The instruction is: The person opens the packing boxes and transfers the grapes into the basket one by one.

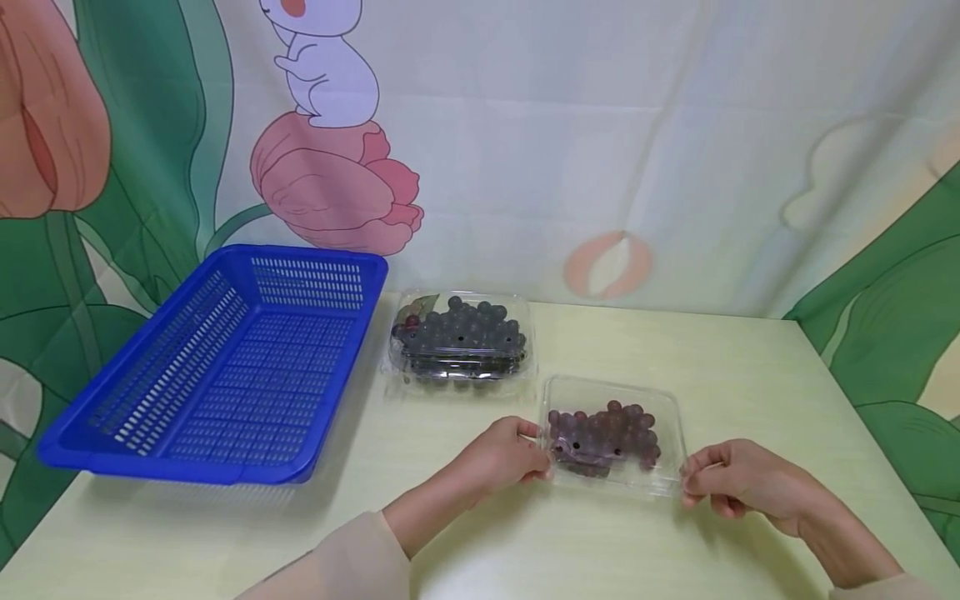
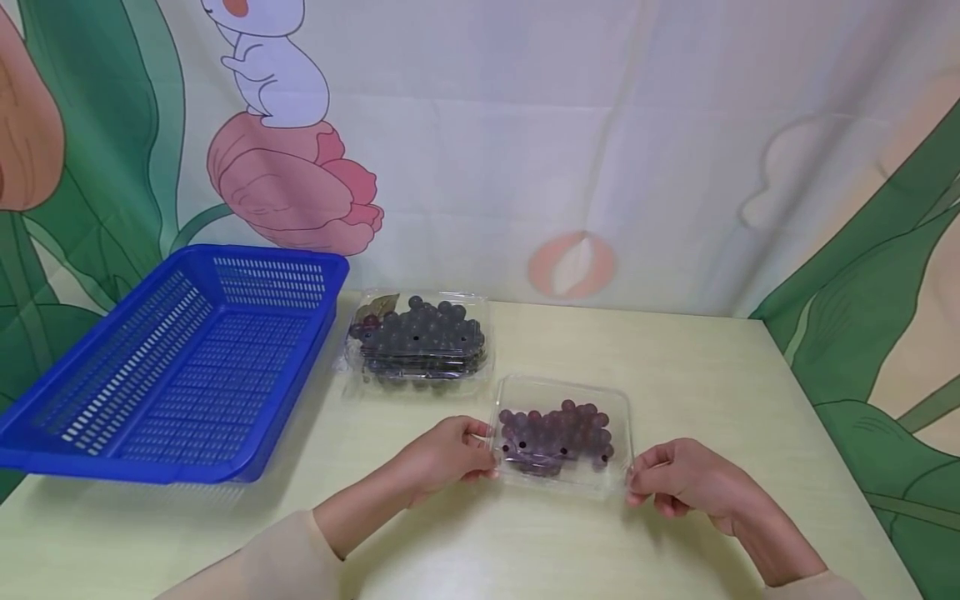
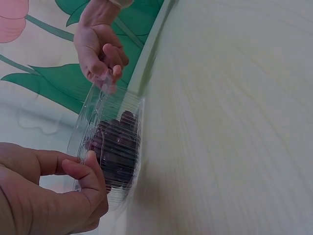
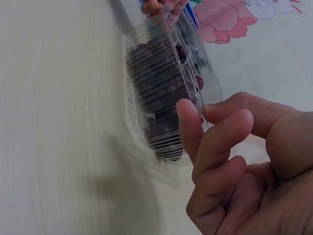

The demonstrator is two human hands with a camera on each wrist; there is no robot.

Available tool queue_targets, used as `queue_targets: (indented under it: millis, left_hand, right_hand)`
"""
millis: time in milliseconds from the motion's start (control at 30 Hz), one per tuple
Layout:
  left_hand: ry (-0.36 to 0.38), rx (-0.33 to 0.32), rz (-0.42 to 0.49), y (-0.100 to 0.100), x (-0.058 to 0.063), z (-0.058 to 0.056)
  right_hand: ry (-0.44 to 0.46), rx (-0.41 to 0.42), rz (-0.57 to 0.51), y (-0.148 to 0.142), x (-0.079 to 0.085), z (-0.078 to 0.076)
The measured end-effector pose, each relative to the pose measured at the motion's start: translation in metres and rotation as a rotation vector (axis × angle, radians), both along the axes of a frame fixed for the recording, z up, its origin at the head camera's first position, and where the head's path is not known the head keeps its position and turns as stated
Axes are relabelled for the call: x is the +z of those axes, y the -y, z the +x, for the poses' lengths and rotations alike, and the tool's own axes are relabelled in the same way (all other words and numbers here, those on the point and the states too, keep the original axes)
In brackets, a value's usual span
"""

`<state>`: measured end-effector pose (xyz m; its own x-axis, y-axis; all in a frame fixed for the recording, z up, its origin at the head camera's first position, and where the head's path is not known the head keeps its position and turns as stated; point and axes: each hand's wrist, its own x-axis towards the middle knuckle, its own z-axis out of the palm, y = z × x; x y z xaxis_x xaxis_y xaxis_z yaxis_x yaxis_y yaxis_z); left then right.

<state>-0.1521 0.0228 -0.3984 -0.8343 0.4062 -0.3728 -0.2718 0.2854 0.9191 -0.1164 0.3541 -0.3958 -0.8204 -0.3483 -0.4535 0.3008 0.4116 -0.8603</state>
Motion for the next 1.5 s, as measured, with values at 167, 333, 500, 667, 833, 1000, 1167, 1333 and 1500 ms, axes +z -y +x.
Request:
queue_targets:
  millis: [167, 333, 500, 667, 833, 1000, 1167, 1333, 1500]
  left_hand:
    - [0.002, -0.011, 0.003, 0.005, 0.000, 0.004]
    - [0.003, -0.025, 0.002, 0.009, -0.001, 0.009]
    - [0.009, -0.029, 0.007, 0.014, -0.001, 0.012]
    - [0.022, -0.039, 0.021, 0.017, -0.004, 0.014]
    - [0.024, -0.049, 0.030, 0.017, -0.004, 0.017]
    - [0.039, -0.057, 0.047, 0.019, -0.003, 0.020]
    - [0.054, -0.068, 0.061, 0.021, -0.003, 0.023]
    - [0.065, -0.086, 0.067, 0.022, -0.002, 0.027]
    - [0.097, -0.099, 0.086, 0.022, -0.001, 0.031]
  right_hand:
    - [0.011, 0.012, 0.001, 0.003, 0.002, 0.002]
    - [0.027, 0.021, 0.002, 0.007, 0.002, 0.005]
    - [0.031, 0.034, 0.002, 0.009, 0.001, 0.008]
    - [0.039, 0.035, 0.037, 0.012, 0.000, 0.011]
    - [0.055, 0.026, 0.055, 0.013, -0.001, 0.016]
    - [0.052, 0.041, 0.046, 0.015, 0.001, 0.020]
    - [0.048, 0.057, 0.057, 0.015, -0.001, 0.021]
    - [0.041, 0.075, 0.075, 0.015, -0.001, 0.024]
    - [0.062, 0.075, 0.111, 0.015, 0.002, 0.028]
